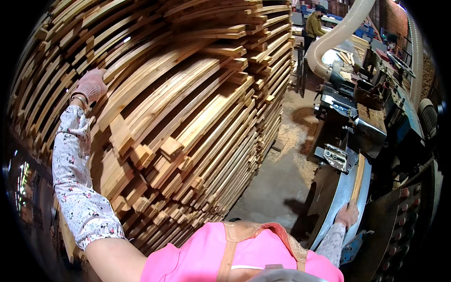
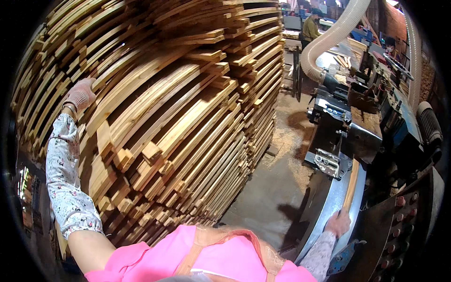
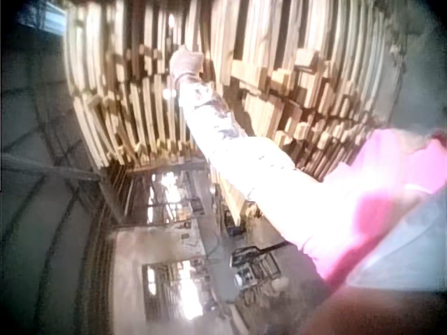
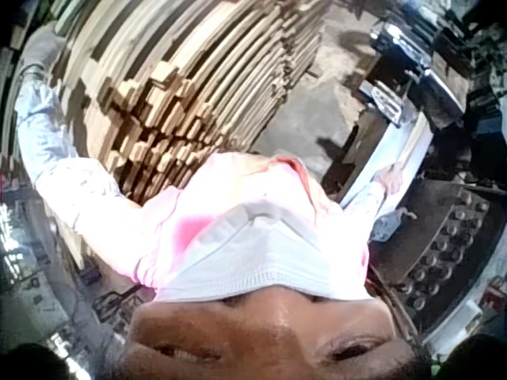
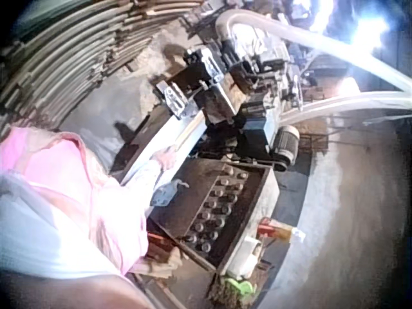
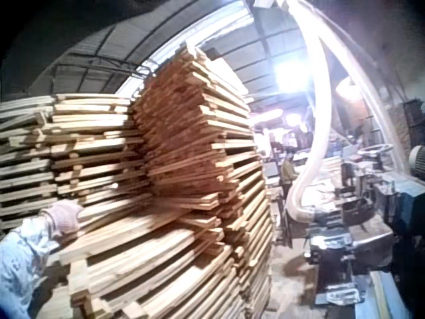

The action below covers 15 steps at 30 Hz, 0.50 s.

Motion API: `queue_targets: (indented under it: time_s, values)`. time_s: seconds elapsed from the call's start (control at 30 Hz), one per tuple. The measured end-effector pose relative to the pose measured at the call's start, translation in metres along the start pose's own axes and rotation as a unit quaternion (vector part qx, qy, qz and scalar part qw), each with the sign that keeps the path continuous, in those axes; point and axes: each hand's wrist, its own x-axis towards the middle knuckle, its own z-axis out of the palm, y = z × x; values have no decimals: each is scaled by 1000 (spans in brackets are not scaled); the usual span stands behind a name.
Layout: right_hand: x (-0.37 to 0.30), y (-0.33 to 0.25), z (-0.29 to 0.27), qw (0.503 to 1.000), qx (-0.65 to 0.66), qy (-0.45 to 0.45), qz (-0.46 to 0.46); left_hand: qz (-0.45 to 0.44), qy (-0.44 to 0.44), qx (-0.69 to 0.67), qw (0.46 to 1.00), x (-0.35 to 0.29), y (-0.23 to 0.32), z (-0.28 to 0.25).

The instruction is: The person repeatedly picks up curved wooden slats from a large stack and feeds them into a woodworking machine. They guide the wood through the machine with both hands and then place the processed pieces onto a separate pile.

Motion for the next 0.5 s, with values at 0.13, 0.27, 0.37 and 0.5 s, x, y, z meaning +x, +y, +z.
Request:
queue_targets:
  time_s: [0.13,0.27,0.37,0.5]
  values:
    - [63,-10,-1,995,77,-38,42,-30,34,-11,999,-45,2,-28]
    - [95,-110,-75,939,326,-9,-107,47,157,5,987,-69,-21,-34]
    - [66,-208,-181,834,488,60,-250,151,153,-45,976,-78,0,-50]
    - [31,-285,-303,722,372,280,-512,279,298,-38,912,-89,4,-56]
